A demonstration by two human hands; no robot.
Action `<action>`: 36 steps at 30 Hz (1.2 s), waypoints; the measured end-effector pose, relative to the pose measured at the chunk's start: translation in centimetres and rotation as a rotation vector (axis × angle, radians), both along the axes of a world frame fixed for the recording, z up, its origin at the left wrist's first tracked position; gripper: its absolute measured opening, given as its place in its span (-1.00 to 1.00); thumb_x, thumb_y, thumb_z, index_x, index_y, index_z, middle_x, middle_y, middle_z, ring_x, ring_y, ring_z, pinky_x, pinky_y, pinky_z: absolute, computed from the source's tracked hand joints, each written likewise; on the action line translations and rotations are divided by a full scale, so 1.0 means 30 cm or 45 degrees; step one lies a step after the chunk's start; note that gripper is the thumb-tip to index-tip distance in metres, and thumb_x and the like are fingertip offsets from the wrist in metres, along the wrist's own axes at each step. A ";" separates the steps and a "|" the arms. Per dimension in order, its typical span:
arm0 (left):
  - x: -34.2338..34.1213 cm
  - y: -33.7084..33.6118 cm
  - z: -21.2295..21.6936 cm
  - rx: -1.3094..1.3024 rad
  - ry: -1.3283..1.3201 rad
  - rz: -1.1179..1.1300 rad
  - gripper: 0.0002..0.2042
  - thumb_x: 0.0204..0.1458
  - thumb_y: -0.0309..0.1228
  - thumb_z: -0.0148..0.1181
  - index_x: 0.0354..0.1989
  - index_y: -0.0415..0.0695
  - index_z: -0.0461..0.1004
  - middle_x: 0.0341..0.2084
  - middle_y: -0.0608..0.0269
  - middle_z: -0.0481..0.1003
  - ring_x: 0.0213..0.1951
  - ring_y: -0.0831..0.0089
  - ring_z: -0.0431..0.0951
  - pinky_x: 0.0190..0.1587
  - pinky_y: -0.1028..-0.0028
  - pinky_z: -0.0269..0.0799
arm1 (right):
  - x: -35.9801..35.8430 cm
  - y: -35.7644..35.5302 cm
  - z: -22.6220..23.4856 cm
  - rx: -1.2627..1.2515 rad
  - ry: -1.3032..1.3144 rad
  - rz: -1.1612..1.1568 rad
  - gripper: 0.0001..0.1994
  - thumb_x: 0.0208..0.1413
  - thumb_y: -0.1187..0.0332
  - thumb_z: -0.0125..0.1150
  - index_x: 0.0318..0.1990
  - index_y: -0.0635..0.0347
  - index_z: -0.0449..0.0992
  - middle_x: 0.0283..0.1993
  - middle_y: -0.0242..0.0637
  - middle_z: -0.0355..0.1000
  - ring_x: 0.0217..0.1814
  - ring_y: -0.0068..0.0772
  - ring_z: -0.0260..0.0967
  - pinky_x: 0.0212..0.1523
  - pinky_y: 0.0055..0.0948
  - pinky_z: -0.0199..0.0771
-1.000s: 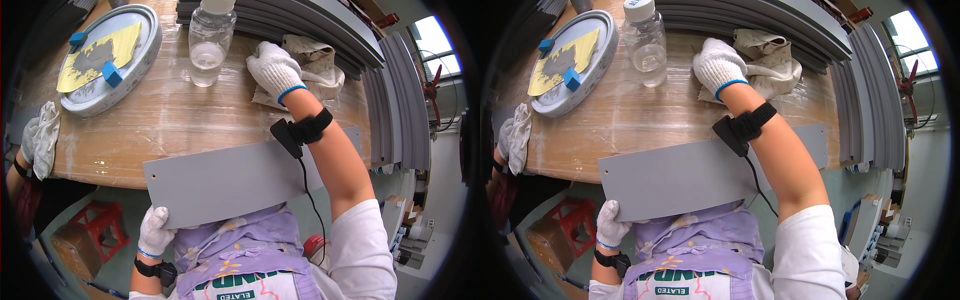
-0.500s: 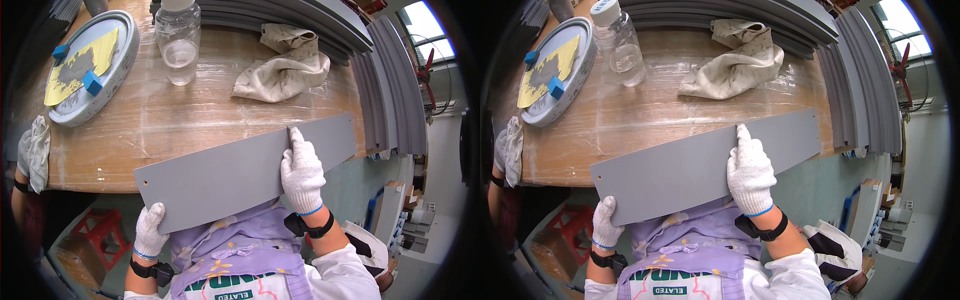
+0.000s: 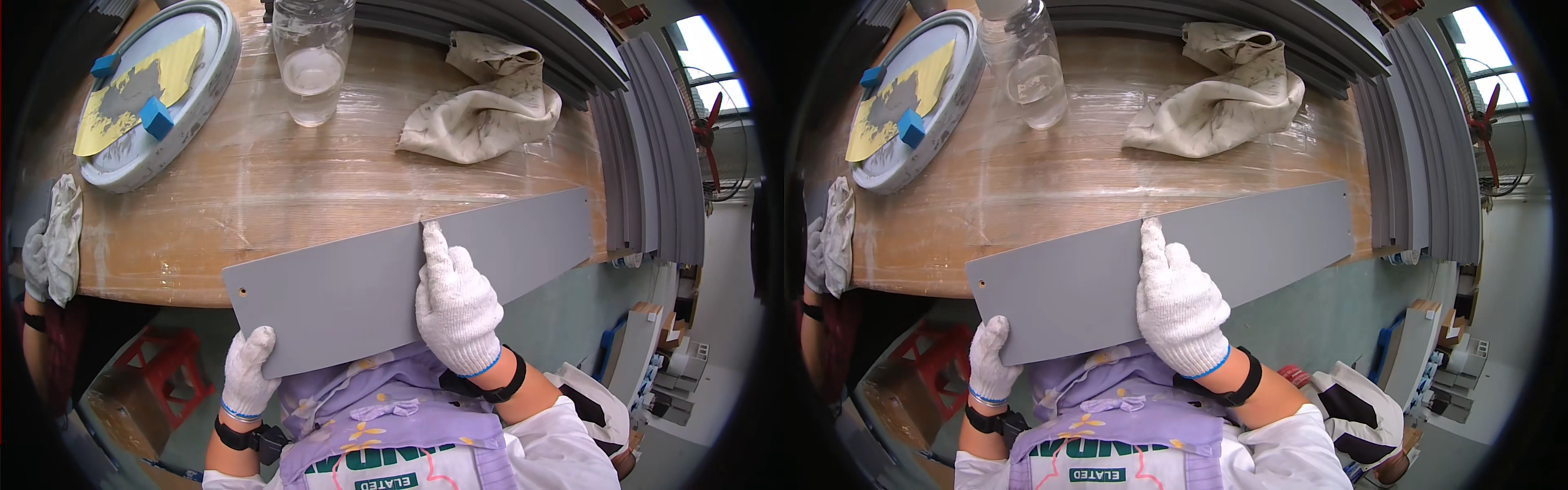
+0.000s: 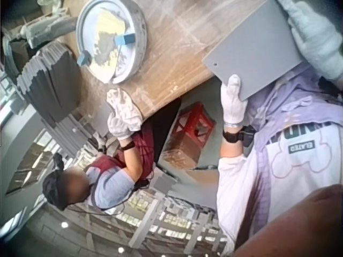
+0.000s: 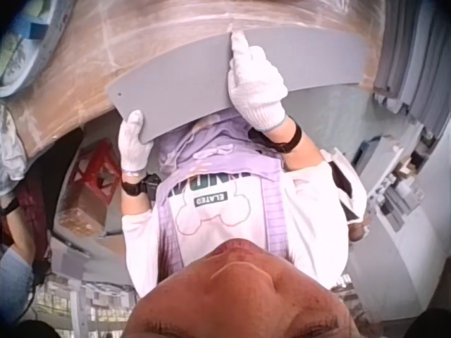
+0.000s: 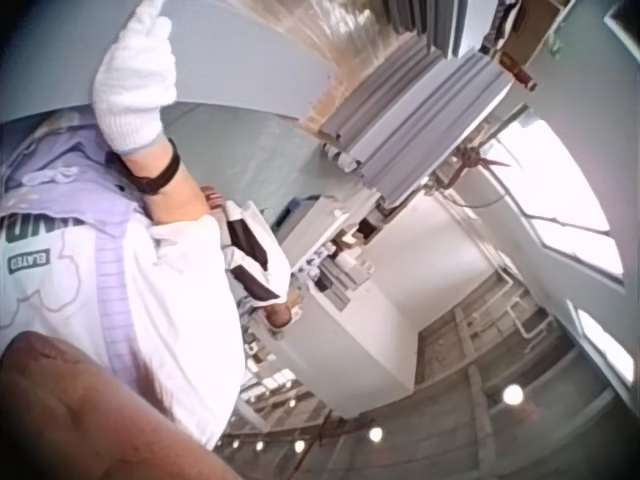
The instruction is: The person cleans a grey rectangular panel with a cloth, then uses a small metal tool to scrape the surface and edges. They proceed to sand the panel's edges and corners with a blue block, wiping the surface with a cloth between steps. The person flips the panel to work on the other side, repeating the scraping and sanding process before placing the finished panel on a stack.
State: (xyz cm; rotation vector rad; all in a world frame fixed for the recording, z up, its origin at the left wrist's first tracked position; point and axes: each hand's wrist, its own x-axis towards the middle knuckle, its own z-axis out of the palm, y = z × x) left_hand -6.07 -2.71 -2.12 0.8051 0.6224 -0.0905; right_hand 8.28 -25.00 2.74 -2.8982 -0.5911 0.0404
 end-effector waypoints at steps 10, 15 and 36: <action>0.008 -0.005 0.004 0.064 -0.044 -0.031 -0.70 0.28 -0.25 0.09 -0.09 -0.30 0.44 -0.21 0.19 0.54 -0.16 0.42 0.60 -0.10 0.44 0.53 | -0.023 0.037 0.005 0.054 0.036 0.074 -0.33 0.00 0.52 0.20 0.36 0.10 0.27 -0.27 -0.13 0.38 -0.43 -0.05 0.45 -0.41 -0.13 0.51; -0.001 -0.002 0.003 -0.061 0.013 0.031 -0.62 0.23 -0.24 0.15 0.04 -0.30 0.38 -0.13 0.16 0.51 -0.10 0.38 0.58 -0.05 0.41 0.52 | 0.002 0.009 -0.001 0.109 0.034 0.004 -0.34 0.01 0.52 0.20 0.36 0.08 0.28 -0.26 -0.13 0.37 -0.45 -0.06 0.44 -0.42 -0.14 0.50; -0.006 -0.004 0.009 -0.044 -0.026 0.031 -0.60 0.22 -0.24 0.14 0.09 -0.28 0.35 -0.09 0.21 0.47 -0.07 0.47 0.51 -0.02 0.45 0.46 | 0.089 -0.125 -0.039 0.063 -0.240 -0.239 -0.38 0.08 0.53 0.13 0.36 0.24 0.19 -0.20 -0.06 0.35 -0.46 -0.04 0.45 -0.44 -0.14 0.52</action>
